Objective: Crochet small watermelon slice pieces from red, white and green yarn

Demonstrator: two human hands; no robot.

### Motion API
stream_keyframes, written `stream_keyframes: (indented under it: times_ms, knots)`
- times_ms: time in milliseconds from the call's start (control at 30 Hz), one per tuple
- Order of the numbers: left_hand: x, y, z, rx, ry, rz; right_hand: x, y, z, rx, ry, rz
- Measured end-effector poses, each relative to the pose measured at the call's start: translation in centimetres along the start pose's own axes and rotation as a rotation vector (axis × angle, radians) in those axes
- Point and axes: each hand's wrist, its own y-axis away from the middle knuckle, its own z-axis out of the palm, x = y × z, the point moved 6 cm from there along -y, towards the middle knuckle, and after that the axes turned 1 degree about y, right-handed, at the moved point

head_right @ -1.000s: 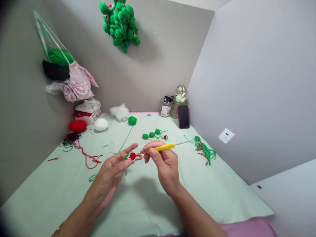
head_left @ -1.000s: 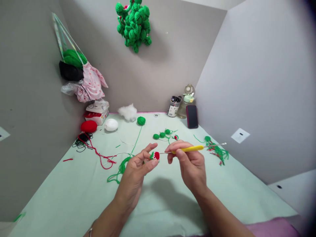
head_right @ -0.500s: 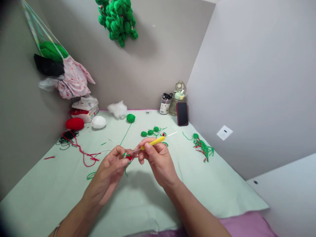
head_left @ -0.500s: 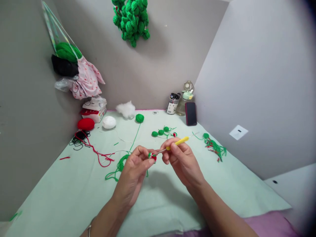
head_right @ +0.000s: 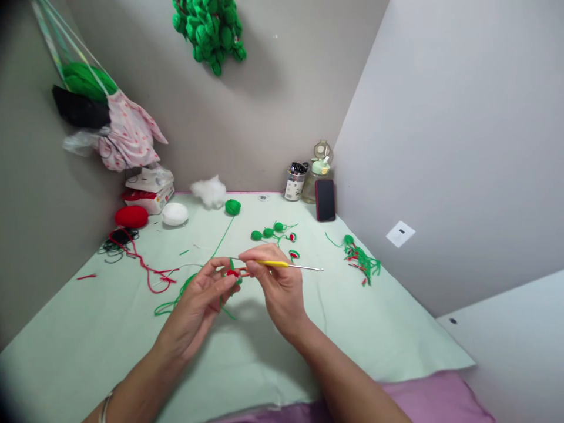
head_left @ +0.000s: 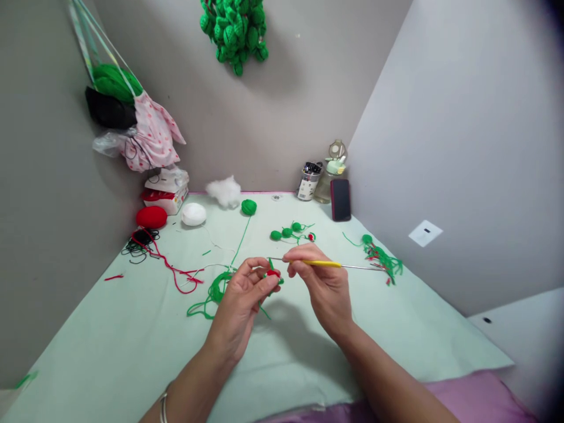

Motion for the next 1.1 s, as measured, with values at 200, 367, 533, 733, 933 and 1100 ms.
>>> stream_keyframes:
  times_ms: [200, 367, 533, 733, 933, 1100]
  knots:
    - [0.2, 0.0, -0.1, 0.022, 0.005, 0.037, 0.9, 0.2, 0.6, -0.066, -0.017, 0.047]
    - [0.4, 0.0, -0.4, 0.044, 0.005, 0.091, 0.7, 0.2, 1.2, -0.143, 0.01, 0.06]
    - [0.7, -0.4, -0.3, -0.014, -0.022, 0.059, 2.2, -0.2, 0.6, -0.106, -0.137, 0.245]
    - [1.6, -1.0, -0.4, -0.125, -0.094, -0.014, 3.4, -0.1, 0.9, -0.165, -0.32, 0.349]
    - [1.4, -1.3, -0.5, -0.2, -0.198, -0.042, 3.8, 0.3, 1.8, -0.175, -0.543, 0.497]
    - [3.4, -1.2, -0.5, -0.257, -0.322, 0.062, 3.8, 0.4, 2.7, -0.232, -0.674, 0.593]
